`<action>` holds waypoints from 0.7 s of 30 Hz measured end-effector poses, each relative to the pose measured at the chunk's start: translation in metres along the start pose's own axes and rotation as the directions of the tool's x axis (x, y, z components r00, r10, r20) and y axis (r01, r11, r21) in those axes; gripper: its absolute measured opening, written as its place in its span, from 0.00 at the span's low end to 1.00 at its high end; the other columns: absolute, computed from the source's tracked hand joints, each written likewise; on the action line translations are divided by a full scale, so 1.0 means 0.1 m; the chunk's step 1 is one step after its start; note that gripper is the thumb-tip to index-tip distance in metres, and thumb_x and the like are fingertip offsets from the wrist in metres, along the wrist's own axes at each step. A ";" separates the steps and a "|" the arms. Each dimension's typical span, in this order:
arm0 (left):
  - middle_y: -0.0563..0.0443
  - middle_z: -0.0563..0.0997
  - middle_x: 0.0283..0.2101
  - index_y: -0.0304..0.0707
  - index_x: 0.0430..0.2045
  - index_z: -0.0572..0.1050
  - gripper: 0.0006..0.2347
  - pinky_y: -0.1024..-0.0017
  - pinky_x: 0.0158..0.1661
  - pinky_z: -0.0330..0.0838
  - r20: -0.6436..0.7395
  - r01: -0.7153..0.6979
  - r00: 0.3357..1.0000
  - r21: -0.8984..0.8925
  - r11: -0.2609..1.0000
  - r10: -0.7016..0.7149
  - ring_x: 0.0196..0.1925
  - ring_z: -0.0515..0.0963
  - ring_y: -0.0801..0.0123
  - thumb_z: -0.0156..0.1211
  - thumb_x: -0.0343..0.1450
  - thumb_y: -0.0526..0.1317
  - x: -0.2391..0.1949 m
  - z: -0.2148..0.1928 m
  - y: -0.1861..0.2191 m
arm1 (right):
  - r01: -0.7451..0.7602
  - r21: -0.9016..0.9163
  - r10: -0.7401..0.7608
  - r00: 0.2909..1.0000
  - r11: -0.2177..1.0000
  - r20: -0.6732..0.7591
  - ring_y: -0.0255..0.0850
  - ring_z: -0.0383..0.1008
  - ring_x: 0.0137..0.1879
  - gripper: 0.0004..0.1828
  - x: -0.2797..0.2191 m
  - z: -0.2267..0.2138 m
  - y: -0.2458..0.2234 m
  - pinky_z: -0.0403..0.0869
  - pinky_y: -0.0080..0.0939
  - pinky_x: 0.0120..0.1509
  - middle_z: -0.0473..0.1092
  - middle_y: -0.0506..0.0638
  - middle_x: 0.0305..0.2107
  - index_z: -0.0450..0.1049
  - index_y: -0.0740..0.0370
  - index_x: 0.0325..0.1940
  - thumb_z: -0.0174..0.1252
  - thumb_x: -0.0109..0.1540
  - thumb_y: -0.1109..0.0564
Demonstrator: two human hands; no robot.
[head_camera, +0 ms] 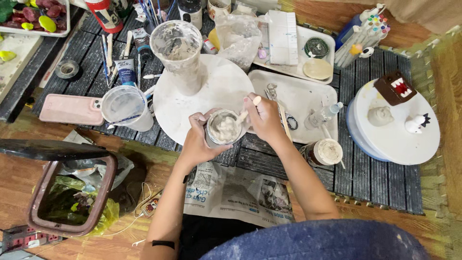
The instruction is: The person stirs a thick white paste inside a small plastic cup using a wooden stick. They repeatedly scrape the sides and bottom of the cup to blend the mixture. The person then transfers some of the paste into a larger clear plastic cup and continues to mix.
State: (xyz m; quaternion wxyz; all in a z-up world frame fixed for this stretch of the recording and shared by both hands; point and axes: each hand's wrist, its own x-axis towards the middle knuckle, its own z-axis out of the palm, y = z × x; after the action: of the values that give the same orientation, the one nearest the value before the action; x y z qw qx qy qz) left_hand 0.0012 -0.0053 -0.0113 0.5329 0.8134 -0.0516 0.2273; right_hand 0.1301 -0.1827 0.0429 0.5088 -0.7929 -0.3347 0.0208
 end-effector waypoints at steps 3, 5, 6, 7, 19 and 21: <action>0.32 0.72 0.63 0.33 0.47 0.48 0.39 0.64 0.61 0.70 -0.008 -0.052 0.999 -0.009 0.999 0.052 0.61 0.78 0.51 0.82 0.58 0.39 -0.01 0.00 0.02 | -0.148 0.200 0.152 0.988 0.969 -0.003 0.30 0.69 0.21 0.17 -0.08 0.06 0.14 0.66 0.31 0.24 0.72 0.48 0.19 0.71 0.66 0.32 0.47 0.72 0.56; 0.32 0.73 0.62 0.33 0.46 0.49 0.39 0.64 0.59 0.70 -0.013 -0.049 0.999 0.002 0.999 0.049 0.60 0.78 0.50 0.82 0.57 0.39 0.00 -0.01 0.05 | -0.221 0.274 0.227 0.974 0.936 0.010 0.31 0.69 0.20 0.19 -0.12 0.10 0.26 0.66 0.31 0.23 0.72 0.49 0.19 0.71 0.66 0.31 0.46 0.73 0.55; 0.32 0.73 0.62 0.33 0.46 0.49 0.39 0.64 0.59 0.70 -0.017 -0.047 0.999 0.007 0.999 0.048 0.60 0.78 0.50 0.82 0.56 0.39 0.00 -0.02 0.06 | -0.256 0.310 0.263 0.965 0.916 0.020 0.32 0.69 0.20 0.19 -0.15 0.13 0.33 0.66 0.31 0.22 0.71 0.50 0.18 0.70 0.65 0.31 0.45 0.73 0.55; 0.32 0.73 0.62 0.33 0.46 0.49 0.39 0.64 0.59 0.70 -0.020 -0.043 0.999 0.006 0.999 0.043 0.60 0.79 0.50 0.82 0.57 0.39 0.00 -0.02 0.07 | -0.290 0.388 0.306 0.952 0.875 0.021 0.33 0.70 0.20 0.18 -0.18 0.16 0.38 0.69 0.31 0.23 0.72 0.50 0.19 0.69 0.65 0.33 0.45 0.73 0.54; 0.34 0.76 0.58 0.33 0.46 0.50 0.40 0.65 0.55 0.73 -0.027 0.031 0.999 0.062 0.998 -0.029 0.56 0.81 0.50 0.83 0.55 0.42 0.00 -0.01 0.02 | -0.165 0.715 0.404 0.898 0.679 -0.176 0.34 0.72 0.25 0.12 -0.39 0.32 0.52 0.73 0.33 0.27 0.72 0.52 0.26 0.64 0.61 0.39 0.47 0.74 0.53; 0.35 0.75 0.58 0.33 0.46 0.50 0.40 0.65 0.55 0.73 -0.027 0.038 0.999 0.054 0.998 -0.036 0.55 0.81 0.50 0.84 0.55 0.42 0.00 -0.01 0.02 | -0.086 0.704 0.303 0.934 0.705 -0.189 0.34 0.71 0.23 0.11 -0.42 0.28 0.46 0.72 0.32 0.25 0.72 0.53 0.26 0.63 0.60 0.39 0.47 0.73 0.54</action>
State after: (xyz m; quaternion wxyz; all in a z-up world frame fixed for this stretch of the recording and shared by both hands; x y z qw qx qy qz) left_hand 0.0004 -0.0053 -0.0089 0.5152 0.8255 -0.0232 0.2294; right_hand 0.1109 -0.1957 -0.0212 0.8032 -0.5740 -0.1380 0.0803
